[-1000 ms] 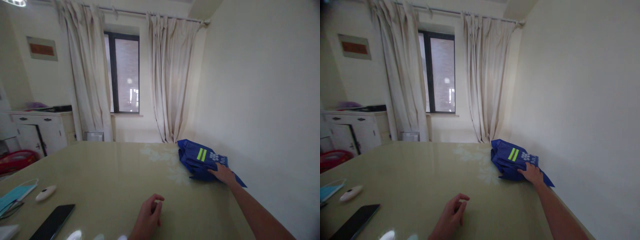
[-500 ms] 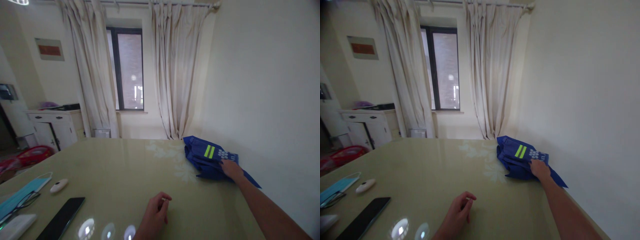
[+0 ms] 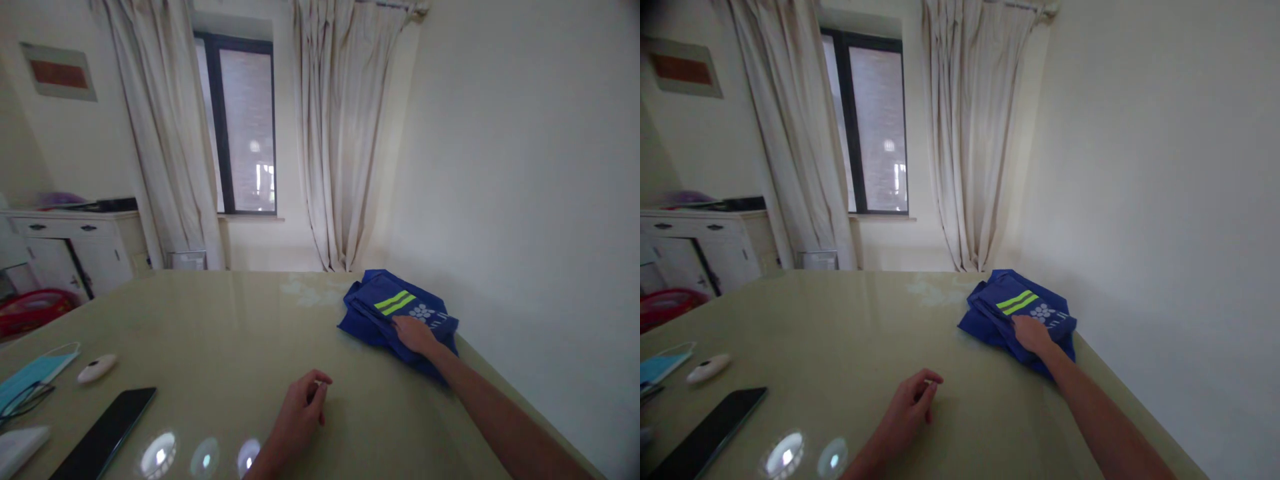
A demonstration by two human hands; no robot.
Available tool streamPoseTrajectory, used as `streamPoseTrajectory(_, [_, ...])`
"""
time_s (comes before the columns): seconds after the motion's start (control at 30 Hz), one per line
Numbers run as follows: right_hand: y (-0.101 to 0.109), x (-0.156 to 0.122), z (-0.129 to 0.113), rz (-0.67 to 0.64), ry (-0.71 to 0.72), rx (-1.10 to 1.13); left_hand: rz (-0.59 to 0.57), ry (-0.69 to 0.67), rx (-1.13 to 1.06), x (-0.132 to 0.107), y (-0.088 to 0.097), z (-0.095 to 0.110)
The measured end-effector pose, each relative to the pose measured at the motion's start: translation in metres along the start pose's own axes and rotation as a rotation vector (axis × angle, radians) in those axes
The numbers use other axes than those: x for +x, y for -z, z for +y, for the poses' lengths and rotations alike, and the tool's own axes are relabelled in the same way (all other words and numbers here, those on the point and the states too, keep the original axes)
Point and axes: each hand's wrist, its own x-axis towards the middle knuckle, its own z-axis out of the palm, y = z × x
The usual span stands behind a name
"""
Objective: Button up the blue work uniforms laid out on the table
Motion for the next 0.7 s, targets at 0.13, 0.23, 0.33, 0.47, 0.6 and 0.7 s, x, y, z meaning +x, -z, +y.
streamPoseTrajectory(0.13, [0.0,-0.007,-0.03,-0.014,0.003,0.039,0.003,-0.001,0.0,-0.001,0.0,0.001])
streamPoseTrajectory(0.23, [0.001,-0.013,-0.051,-0.019,-0.005,0.074,0.002,-0.008,-0.001,-0.002,-0.001,0.001])
streamPoseTrajectory(0.33, [0.001,-0.021,-0.071,-0.044,0.028,0.127,0.013,-0.024,0.037,-0.004,-0.002,0.0])
streamPoseTrajectory(0.47, [0.002,-0.034,-0.101,-0.096,0.129,0.264,0.076,-0.088,0.169,-0.007,-0.004,-0.001])
streamPoseTrajectory(0.6, [0.005,-0.052,-0.125,-0.172,0.215,0.49,0.079,-0.22,0.287,-0.01,-0.009,0.0])
streamPoseTrajectory(0.7, [0.012,-0.063,-0.128,-0.235,0.247,0.724,0.049,-0.281,0.441,-0.012,-0.013,-0.002])
